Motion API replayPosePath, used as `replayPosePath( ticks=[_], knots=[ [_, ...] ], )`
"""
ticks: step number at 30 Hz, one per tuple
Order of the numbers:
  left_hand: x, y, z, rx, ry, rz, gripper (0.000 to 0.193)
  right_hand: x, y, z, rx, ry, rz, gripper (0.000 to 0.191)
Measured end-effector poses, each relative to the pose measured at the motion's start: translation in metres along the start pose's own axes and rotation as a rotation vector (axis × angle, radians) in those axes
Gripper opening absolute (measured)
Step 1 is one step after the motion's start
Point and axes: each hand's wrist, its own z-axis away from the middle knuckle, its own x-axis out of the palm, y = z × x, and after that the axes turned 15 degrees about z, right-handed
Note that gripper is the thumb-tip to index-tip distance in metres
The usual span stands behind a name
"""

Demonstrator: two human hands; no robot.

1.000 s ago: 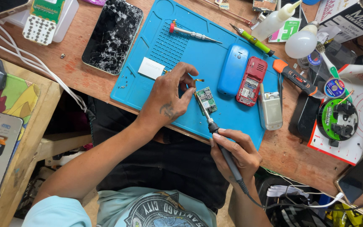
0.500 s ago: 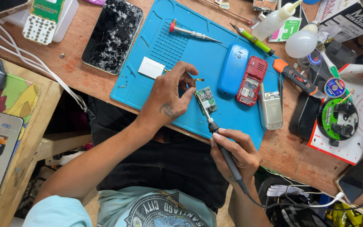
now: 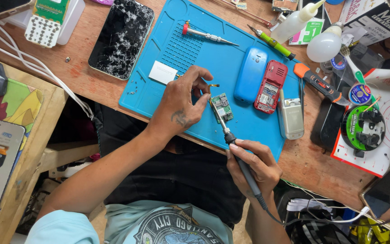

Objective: The person disassembles a white feature phone using a screwdriver and a prying tool, then uses a soldering iron to work on the motherboard. The person also briefly handles a red phone case.

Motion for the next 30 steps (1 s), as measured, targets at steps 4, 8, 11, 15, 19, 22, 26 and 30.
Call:
replayPosePath(
  ticks=[4, 8, 11, 15, 19, 22, 26, 30],
  knots=[
    [0.0001, 0.0002, -0.0007, 0.007, -0.002, 0.003, 0.030, -0.0012, 0.0007, 0.0019, -0.003, 0.000, -0.017, 0.031],
    [-0.0003, 0.0003, -0.0001, -0.005, -0.002, 0.000, 0.030, -0.0017, 0.0017, 0.0041, 0.000, -0.008, -0.019, 0.031],
    [0.0002, 0.0007, 0.0003, -0.009, -0.001, 0.003, 0.030, -0.0017, 0.0024, 0.0048, -0.004, -0.009, -0.018, 0.031],
    [-0.0002, 0.0004, 0.0002, -0.013, 0.000, 0.010, 0.030, -0.0015, 0.0021, 0.0056, 0.001, -0.011, -0.028, 0.031],
    [-0.0003, -0.0004, 0.0005, 0.003, 0.002, 0.004, 0.031, -0.0013, 0.0022, 0.0061, 0.008, -0.010, -0.030, 0.031],
    [-0.0002, -0.0009, 0.0006, -0.004, -0.001, 0.023, 0.032, 0.0006, 0.0022, 0.0067, 0.013, 0.001, -0.034, 0.032],
    [0.0004, -0.0014, 0.0004, -0.008, 0.008, 0.005, 0.032, 0.0039, 0.0026, 0.0071, -0.003, 0.022, -0.006, 0.032],
    [0.0006, -0.0013, 0.0003, 0.007, 0.011, -0.002, 0.032, 0.0038, 0.0029, 0.0067, -0.008, 0.025, 0.008, 0.032]
  ],
)
